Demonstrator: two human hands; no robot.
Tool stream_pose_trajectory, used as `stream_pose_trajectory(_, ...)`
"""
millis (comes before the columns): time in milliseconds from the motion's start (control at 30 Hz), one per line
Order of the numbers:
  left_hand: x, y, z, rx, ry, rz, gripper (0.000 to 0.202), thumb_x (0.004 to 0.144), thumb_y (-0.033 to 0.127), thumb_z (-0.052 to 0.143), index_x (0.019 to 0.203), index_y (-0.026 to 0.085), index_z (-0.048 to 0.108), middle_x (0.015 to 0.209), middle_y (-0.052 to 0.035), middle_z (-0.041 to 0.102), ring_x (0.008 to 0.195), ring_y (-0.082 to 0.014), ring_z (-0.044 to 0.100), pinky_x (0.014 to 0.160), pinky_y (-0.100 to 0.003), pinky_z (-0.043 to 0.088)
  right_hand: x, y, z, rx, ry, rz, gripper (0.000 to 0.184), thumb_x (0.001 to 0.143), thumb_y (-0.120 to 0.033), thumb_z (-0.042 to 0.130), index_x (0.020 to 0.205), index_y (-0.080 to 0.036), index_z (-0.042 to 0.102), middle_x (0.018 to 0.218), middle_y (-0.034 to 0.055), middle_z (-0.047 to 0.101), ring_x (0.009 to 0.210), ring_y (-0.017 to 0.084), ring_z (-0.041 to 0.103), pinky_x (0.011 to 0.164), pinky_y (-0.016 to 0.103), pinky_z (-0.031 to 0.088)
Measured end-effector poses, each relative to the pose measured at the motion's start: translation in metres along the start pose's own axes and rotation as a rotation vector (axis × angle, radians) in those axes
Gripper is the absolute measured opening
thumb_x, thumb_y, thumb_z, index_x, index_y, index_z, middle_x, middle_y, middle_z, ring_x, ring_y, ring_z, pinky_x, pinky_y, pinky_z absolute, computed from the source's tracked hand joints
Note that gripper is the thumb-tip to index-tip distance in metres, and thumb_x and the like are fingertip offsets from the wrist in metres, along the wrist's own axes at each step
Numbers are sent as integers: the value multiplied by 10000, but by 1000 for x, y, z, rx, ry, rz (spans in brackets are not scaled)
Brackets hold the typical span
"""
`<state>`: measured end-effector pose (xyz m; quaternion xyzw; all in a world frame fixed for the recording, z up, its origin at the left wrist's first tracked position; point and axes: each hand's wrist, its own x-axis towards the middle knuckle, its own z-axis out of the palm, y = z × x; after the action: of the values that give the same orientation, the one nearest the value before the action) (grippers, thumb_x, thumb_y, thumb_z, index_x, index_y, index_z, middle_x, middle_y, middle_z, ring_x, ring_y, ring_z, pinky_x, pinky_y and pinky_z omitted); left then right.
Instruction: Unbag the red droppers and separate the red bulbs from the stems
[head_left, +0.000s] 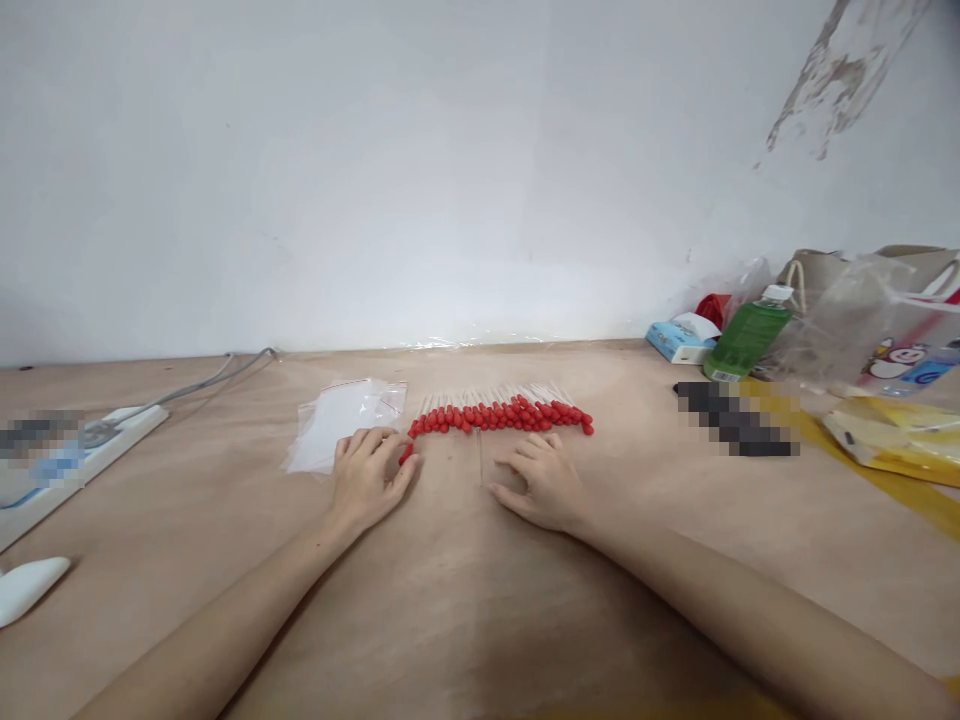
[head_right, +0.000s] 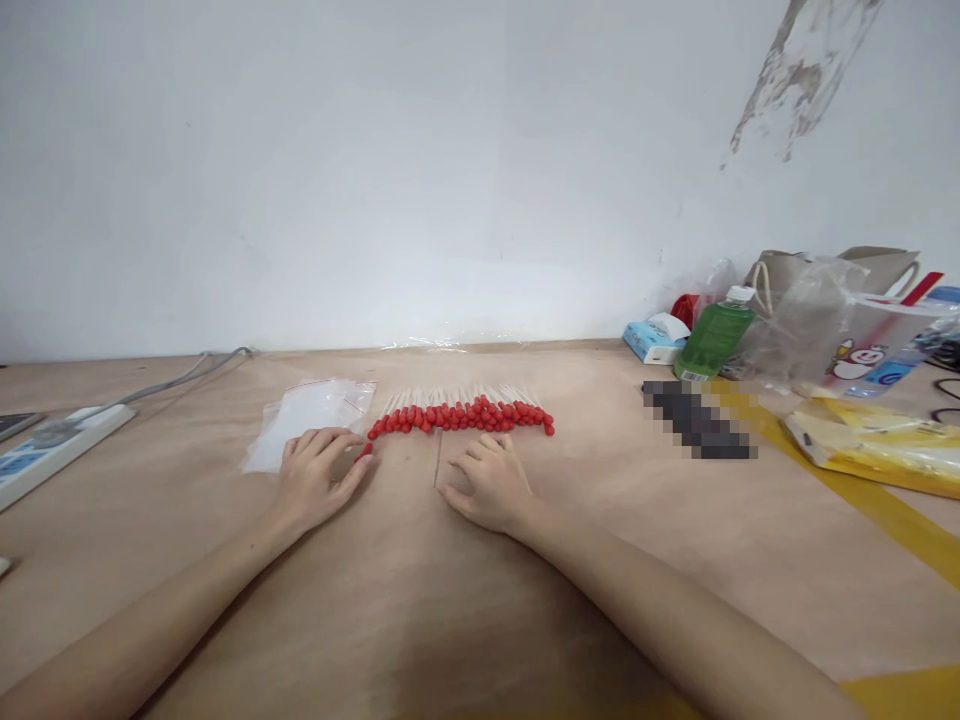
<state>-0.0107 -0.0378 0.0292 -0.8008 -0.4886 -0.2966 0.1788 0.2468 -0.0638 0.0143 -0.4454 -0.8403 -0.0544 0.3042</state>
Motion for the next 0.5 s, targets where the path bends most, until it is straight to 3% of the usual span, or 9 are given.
stream_pose_trajectory(133,29,14,11,-104,-62,147,169,817,279,488,924,205,597,972,-61,594,925,-218,516,806,-355,369,-12,9,0,66,41,9,188,770,-324,567,883,-184,618,791,51,599,785,179,493,716,326,313)
stream_pose_trajectory(267,57,25,34,-158,-152,295,205,814,247,493,991,177,568,1020,-80,574,945,-216,521,842,-346,396,-14,13,4,101,57,12,147,777,-264,550,887,-184,608,796,48,587,793,178,489,726,321,336)
stream_pose_trajectory(400,67,28,53,-129,-210,354,180,831,223,475,985,178,556,972,-77,592,906,-213,546,802,-340,424,-14,14,5,86,46,-12,130,787,-238,533,885,-188,602,767,39,574,769,166,489,718,310,345)
stream_pose_trajectory(500,65,28,55,-51,-202,383,151,861,224,437,929,181,564,901,-65,604,857,-201,564,779,-330,431,-14,14,4,80,49,-18,128,787,-234,532,887,-191,598,768,35,574,768,162,491,716,304,342)
